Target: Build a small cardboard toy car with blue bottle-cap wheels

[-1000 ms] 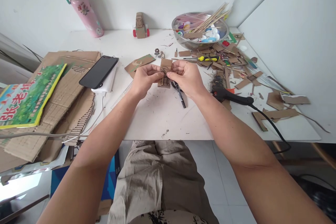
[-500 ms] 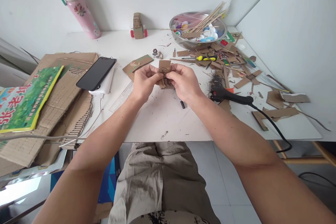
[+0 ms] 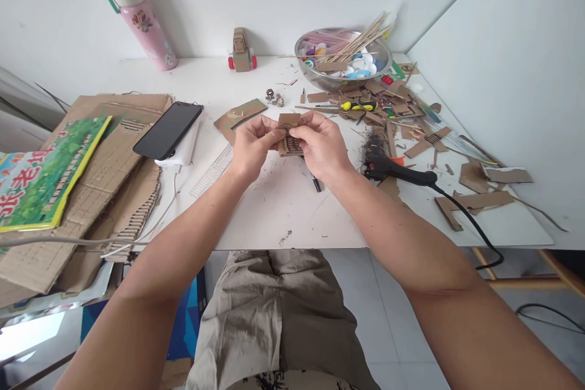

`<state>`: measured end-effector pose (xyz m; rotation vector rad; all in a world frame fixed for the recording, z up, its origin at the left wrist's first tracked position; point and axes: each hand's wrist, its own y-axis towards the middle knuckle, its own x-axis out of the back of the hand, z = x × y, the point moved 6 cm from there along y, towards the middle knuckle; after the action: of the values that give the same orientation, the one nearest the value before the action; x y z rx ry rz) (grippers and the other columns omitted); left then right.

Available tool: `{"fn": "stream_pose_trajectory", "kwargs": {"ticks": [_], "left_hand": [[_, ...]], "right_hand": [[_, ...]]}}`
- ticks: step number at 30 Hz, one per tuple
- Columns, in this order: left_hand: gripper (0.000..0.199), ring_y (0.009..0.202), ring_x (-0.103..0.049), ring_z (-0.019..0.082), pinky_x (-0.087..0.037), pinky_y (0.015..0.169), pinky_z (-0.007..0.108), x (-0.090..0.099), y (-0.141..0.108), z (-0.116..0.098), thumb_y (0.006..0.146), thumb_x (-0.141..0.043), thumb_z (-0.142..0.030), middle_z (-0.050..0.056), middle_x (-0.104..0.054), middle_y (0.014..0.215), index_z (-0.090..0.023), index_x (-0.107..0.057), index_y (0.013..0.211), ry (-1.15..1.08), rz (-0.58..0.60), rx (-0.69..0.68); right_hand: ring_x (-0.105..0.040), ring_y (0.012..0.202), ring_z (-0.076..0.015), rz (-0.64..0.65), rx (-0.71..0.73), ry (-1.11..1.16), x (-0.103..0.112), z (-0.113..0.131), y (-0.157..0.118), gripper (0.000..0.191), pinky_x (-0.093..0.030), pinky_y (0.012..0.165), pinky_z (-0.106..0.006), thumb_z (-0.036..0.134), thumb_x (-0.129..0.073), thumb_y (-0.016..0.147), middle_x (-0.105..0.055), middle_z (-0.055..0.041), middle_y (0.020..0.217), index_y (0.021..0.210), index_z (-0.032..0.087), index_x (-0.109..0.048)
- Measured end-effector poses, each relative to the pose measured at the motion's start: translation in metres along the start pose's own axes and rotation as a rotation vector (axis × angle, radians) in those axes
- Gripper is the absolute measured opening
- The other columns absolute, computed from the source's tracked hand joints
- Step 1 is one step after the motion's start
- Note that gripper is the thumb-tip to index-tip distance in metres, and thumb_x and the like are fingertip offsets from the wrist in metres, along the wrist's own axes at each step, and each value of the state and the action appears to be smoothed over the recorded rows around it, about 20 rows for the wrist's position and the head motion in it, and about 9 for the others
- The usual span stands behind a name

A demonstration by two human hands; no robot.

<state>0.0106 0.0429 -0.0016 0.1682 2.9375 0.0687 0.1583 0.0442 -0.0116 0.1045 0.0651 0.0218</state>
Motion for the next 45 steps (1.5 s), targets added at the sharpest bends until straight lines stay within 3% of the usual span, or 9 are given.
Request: {"fn": "stream_pose_trajectory", "kwargs": {"ticks": [7, 10, 13, 18, 23, 29, 33, 40, 45], "left_hand": [[0.021, 0.073, -0.074, 0.015, -0.066, 0.079, 0.032, -0.003, -0.002, 0.003, 0.082, -0.087, -0.018, -0.002, -0.073, 0.076, -0.020, -0.066, 0.080, -0.068, 0.158, 0.138], [0.021, 0.089, -0.082, 0.020, -0.069, 0.089, 0.035, -0.001, -0.002, 0.000, 0.083, -0.092, -0.027, 0.004, -0.080, 0.087, -0.019, -0.073, 0.088, -0.093, 0.241, 0.205], [0.035, 0.104, -0.085, 0.026, -0.069, 0.101, 0.042, 0.002, -0.004, -0.003, 0.093, -0.090, -0.049, 0.009, -0.084, 0.097, -0.017, -0.077, 0.100, -0.089, 0.292, 0.260], [0.049, 0.096, -0.085, 0.024, -0.070, 0.103, 0.046, -0.001, -0.008, -0.001, 0.099, -0.086, -0.063, 0.008, -0.082, 0.091, -0.015, -0.074, 0.104, -0.079, 0.346, 0.281], [0.043, 0.092, -0.084, 0.022, -0.071, 0.096, 0.042, -0.003, -0.006, 0.002, 0.103, -0.083, -0.057, 0.006, -0.081, 0.091, -0.015, -0.076, 0.110, -0.114, 0.325, 0.266], [0.034, 0.081, -0.080, 0.016, -0.069, 0.083, 0.032, -0.003, -0.003, 0.005, 0.103, -0.085, -0.048, 0.004, -0.078, 0.090, -0.016, -0.074, 0.101, -0.114, 0.309, 0.228], [0.043, 0.079, -0.081, 0.018, -0.070, 0.083, 0.034, 0.000, -0.002, 0.007, 0.104, -0.081, -0.059, 0.001, -0.074, 0.081, -0.018, -0.070, 0.096, -0.106, 0.244, 0.245], [0.048, 0.087, -0.085, 0.020, -0.072, 0.091, 0.038, -0.001, -0.004, 0.006, 0.104, -0.078, -0.065, 0.004, -0.079, 0.083, -0.017, -0.072, 0.102, -0.081, 0.210, 0.276], [0.043, 0.093, -0.086, 0.023, -0.071, 0.089, 0.039, 0.000, -0.004, 0.008, 0.102, -0.083, -0.058, 0.007, -0.082, 0.091, -0.016, -0.077, 0.106, -0.052, 0.221, 0.286]], "right_hand": [[-0.068, 0.087, -0.0200, 0.007, 0.014, -0.030, 0.005, 0.004, 0.005, 0.017, -0.063, 0.087, -0.040, 0.025, -0.076, 0.074, -0.070, 0.0017, 0.084, 0.076, 0.027, -0.060], [-0.070, 0.087, -0.0201, 0.005, 0.094, -0.088, 0.008, 0.014, 0.005, 0.013, -0.062, 0.089, -0.039, 0.022, -0.075, 0.075, -0.071, 0.0020, 0.082, 0.075, 0.027, -0.063], [-0.073, 0.088, -0.0204, 0.020, 0.258, -0.157, 0.008, 0.027, 0.002, 0.013, -0.062, 0.090, -0.039, 0.018, -0.076, 0.078, -0.073, 0.0017, 0.080, 0.075, 0.026, -0.067], [-0.076, 0.090, -0.0202, 0.059, 0.392, -0.178, 0.005, 0.034, -0.002, 0.019, -0.064, 0.092, -0.037, 0.014, -0.075, 0.082, -0.074, 0.0006, 0.080, 0.070, 0.026, -0.068], [-0.075, 0.087, -0.0185, 0.007, 0.322, -0.160, 0.011, 0.027, 0.003, 0.015, -0.063, 0.089, -0.035, 0.015, -0.082, 0.082, -0.075, 0.0025, 0.083, 0.078, 0.025, -0.071], [-0.075, 0.091, -0.0190, -0.011, 0.249, -0.130, 0.014, 0.021, 0.005, 0.014, -0.063, 0.091, -0.036, 0.016, -0.082, 0.082, -0.076, 0.0019, 0.087, 0.083, 0.024, -0.070], [-0.075, 0.091, -0.0197, -0.010, 0.262, -0.156, 0.013, 0.023, 0.004, 0.014, -0.064, 0.090, -0.037, 0.017, -0.082, 0.082, -0.076, 0.0018, 0.085, 0.082, 0.024, -0.070], [-0.078, 0.089, -0.0211, 0.011, 0.338, -0.222, 0.009, 0.030, 0.001, 0.011, -0.066, 0.092, -0.039, 0.018, -0.080, 0.084, -0.078, 0.0004, 0.084, 0.080, 0.024, -0.072], [-0.079, 0.093, -0.0236, 0.033, 0.401, -0.292, 0.006, 0.032, -0.001, 0.012, -0.066, 0.094, -0.042, 0.018, -0.080, 0.087, -0.081, -0.0029, 0.089, 0.079, 0.025, -0.075]]}}
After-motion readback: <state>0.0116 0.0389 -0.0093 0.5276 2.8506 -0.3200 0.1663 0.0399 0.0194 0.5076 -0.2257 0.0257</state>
